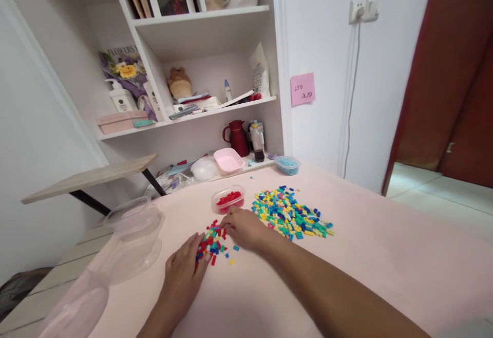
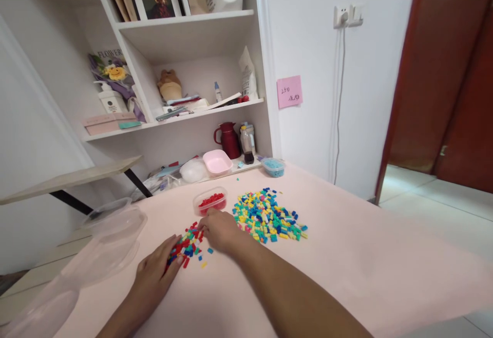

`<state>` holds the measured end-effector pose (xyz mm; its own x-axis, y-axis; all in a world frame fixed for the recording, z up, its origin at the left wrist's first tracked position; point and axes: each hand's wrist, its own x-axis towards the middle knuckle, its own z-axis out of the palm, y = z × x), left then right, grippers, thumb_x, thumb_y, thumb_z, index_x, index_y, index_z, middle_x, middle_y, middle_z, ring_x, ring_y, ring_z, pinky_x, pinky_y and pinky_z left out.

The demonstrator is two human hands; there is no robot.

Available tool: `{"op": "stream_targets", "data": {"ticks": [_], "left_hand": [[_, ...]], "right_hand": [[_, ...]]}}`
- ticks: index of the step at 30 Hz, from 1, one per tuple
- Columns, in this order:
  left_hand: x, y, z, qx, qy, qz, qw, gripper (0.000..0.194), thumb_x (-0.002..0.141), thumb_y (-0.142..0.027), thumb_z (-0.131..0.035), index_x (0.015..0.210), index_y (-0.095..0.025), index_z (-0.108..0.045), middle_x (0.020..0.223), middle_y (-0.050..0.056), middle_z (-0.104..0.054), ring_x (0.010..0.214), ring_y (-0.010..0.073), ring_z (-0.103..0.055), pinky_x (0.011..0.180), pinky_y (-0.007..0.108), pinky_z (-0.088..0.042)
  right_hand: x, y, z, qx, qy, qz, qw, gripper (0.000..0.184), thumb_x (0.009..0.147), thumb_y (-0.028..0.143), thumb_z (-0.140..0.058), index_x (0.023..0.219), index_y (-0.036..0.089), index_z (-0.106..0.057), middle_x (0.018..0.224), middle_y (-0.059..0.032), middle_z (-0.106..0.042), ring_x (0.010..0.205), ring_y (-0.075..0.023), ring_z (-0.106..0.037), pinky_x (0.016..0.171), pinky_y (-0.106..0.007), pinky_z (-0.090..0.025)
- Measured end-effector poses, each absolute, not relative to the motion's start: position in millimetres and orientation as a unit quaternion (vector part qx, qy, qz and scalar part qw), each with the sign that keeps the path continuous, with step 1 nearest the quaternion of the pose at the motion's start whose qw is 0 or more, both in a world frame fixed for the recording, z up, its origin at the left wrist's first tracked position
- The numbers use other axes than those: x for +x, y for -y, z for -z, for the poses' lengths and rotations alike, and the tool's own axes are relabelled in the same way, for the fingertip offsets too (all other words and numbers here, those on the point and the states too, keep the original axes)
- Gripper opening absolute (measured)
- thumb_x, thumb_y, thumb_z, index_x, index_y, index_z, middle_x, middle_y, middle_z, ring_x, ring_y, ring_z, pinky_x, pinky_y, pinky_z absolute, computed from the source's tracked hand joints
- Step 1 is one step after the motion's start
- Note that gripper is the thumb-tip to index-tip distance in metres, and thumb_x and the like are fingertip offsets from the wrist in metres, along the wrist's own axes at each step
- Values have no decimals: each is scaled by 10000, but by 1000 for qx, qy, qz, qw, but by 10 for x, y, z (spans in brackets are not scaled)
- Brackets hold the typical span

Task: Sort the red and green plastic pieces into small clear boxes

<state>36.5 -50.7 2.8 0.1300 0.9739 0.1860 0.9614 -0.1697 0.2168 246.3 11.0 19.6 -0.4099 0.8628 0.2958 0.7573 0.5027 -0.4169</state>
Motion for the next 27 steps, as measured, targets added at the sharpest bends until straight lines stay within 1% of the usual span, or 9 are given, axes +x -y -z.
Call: {"op": "stream_targets", "data": {"ticks": [4, 7, 11, 14, 17, 19, 21, 24, 27], "left_hand": [[345, 509, -19, 753, -641, -145, 26, 518, 937, -413, -295, 1396, -230, -449, 1487, 95, -443, 1382, 237, -369, 1095, 497, -265], [323, 505, -4, 757, -635, -151, 28, 498, 935, -417, -313, 1378, -254, -474, 1481, 91, -452, 1379, 242, -374, 1095, 505, -264], [316, 502, 2, 758, -633, -153, 24, 488, 935, -403, -314, 1366, -259, -492, 1472, 89, -464, 1368, 245, -390, 1092, 502, -278], [321, 496, -2, 760, -632, -146, 23, 482, 938, -392, -307, 1363, -265, -497, 1473, 81, -464, 1372, 238, -385, 1091, 498, -279], [326, 492, -5, 763, -630, -144, 18, 472, 935, -381, -317, 1352, -271, -511, 1466, 76, -473, 1368, 232, -393, 1088, 491, -287], [329, 495, -11, 764, -630, -139, 16, 480, 935, -382, -312, 1360, -270, -504, 1472, 76, -466, 1368, 231, -393, 1090, 488, -287], [331, 507, -21, 764, -631, -134, 21, 492, 934, -390, -307, 1373, -268, -492, 1481, 75, -454, 1372, 233, -388, 1094, 487, -285], [334, 528, -42, 761, -634, -136, 32, 496, 925, -395, -321, 1372, -271, -495, 1480, 72, -456, 1370, 242, -390, 1098, 490, -284], [332, 536, -56, 760, -635, -133, 35, 494, 921, -393, -326, 1369, -278, -501, 1481, 64, -456, 1366, 244, -394, 1100, 497, -282]], "right_hand": [[2437, -89, -224, -486, 843, -95, 211, 267, 816, 238, -554, 1014, 278, -728, 1016, -51, -685, 948, -213, -610, 757, -296, -402], [2448, -88, -244, -497, 835, -108, 209, 205, 794, 216, -556, 898, 258, -729, 966, -34, -708, 926, -210, -619, 722, -291, -395], [2476, -90, -232, -503, 823, -131, 228, 165, 778, 219, -570, 845, 246, -719, 909, -29, -721, 878, -203, -629, 694, -282, -403], [2453, -142, -230, -492, 783, -203, 321, 145, 783, 241, -579, 850, 226, -706, 795, -17, -706, 755, -171, -634, 652, -255, -425], [2394, -263, -269, -450, 659, -364, 480, 203, 832, 258, -506, 934, 178, -663, 608, 12, -629, 528, -127, -586, 545, -228, -450], [2368, -361, -304, -404, 562, -444, 569, 242, 853, 282, -465, 980, 155, -627, 567, 23, -598, 482, -130, -586, 519, -237, -485], [2373, -451, -323, -375, 509, -472, 615, 255, 846, 315, -482, 987, 152, -618, 582, 15, -609, 520, -151, -625, 543, -261, -526], [2430, -552, -299, -376, 497, -469, 626, 263, 821, 341, -530, 985, 163, -633, 683, -22, -668, 599, -173, -666, 592, -285, -559], [2500, -619, -246, -363, 502, -469, 630, 370, 801, 297, -551, 1149, 179, -597, 1033, -80, -702, 712, -159, -689, 681, -291, -568]]}}
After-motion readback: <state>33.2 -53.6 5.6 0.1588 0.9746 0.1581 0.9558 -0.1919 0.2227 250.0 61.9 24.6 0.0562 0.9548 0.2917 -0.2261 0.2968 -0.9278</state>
